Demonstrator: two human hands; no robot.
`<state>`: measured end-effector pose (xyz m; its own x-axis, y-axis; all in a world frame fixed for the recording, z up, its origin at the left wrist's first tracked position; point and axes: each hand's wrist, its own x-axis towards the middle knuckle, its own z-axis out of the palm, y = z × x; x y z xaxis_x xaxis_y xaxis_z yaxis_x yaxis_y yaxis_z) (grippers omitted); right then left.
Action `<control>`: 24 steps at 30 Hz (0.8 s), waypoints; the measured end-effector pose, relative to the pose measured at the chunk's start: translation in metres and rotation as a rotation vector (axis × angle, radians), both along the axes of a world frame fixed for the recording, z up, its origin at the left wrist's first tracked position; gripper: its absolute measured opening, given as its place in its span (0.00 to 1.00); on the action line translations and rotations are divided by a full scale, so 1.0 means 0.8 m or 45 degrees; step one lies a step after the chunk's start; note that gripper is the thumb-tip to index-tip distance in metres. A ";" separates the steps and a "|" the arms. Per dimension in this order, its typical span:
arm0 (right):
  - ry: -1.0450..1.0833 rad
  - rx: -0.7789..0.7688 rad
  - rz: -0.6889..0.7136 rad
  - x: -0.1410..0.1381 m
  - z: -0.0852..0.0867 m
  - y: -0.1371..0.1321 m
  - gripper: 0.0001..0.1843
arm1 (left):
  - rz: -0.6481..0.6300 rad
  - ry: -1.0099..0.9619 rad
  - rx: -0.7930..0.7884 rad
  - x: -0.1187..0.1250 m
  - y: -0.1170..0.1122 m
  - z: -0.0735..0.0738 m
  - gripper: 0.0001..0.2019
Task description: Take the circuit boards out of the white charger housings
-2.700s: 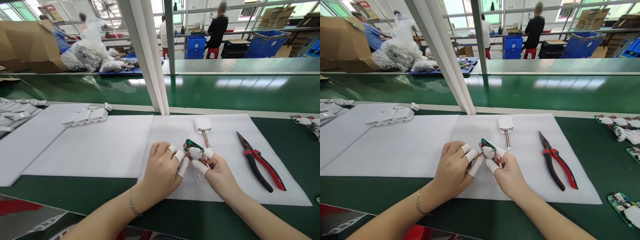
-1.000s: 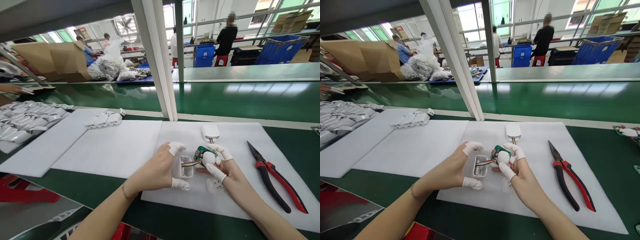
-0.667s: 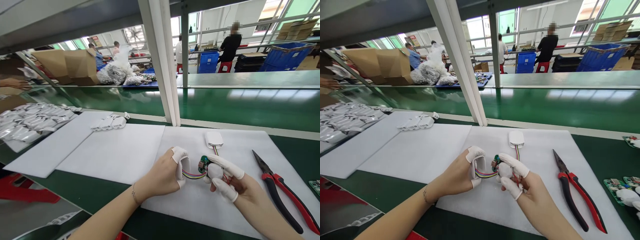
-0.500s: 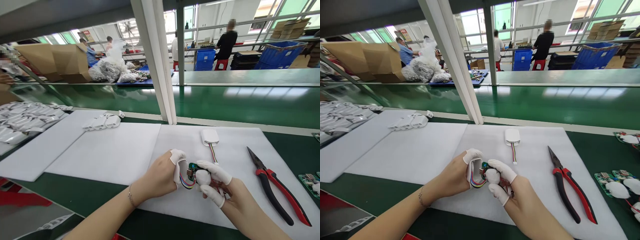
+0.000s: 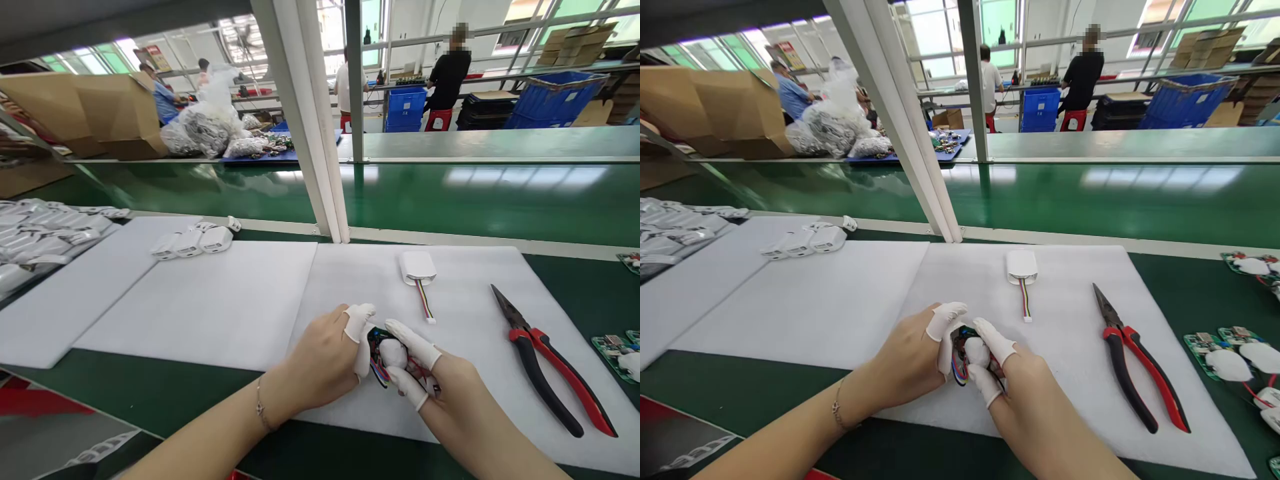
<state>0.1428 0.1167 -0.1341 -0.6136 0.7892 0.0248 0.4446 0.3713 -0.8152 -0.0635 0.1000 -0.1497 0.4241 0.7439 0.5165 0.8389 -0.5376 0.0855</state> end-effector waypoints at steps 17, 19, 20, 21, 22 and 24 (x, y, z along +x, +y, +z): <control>0.216 -0.256 0.211 0.019 0.021 0.010 0.43 | -0.337 -0.232 -0.077 0.011 -0.019 0.011 0.16; 0.399 -0.285 0.296 0.026 0.021 0.023 0.40 | -0.413 -0.278 -0.083 0.012 -0.019 0.015 0.18; 0.454 -0.210 0.298 0.027 0.022 0.029 0.35 | -0.440 -0.326 -0.087 0.013 -0.019 0.016 0.19; 0.471 -0.093 0.270 0.028 0.023 0.033 0.31 | -0.450 -0.389 -0.092 0.012 -0.021 0.016 0.21; 0.442 0.046 0.221 0.027 0.026 0.036 0.27 | -0.439 -0.467 -0.106 0.010 -0.022 0.014 0.21; 0.291 0.264 0.095 0.028 0.036 0.035 0.22 | -0.377 -0.645 -0.143 0.003 -0.024 0.007 0.20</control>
<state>0.1654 0.1445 -0.1049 -0.6297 0.7058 0.3245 0.2241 0.5650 -0.7941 -0.0611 0.0809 -0.1439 0.3426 0.6933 0.6339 0.4946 -0.7068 0.5057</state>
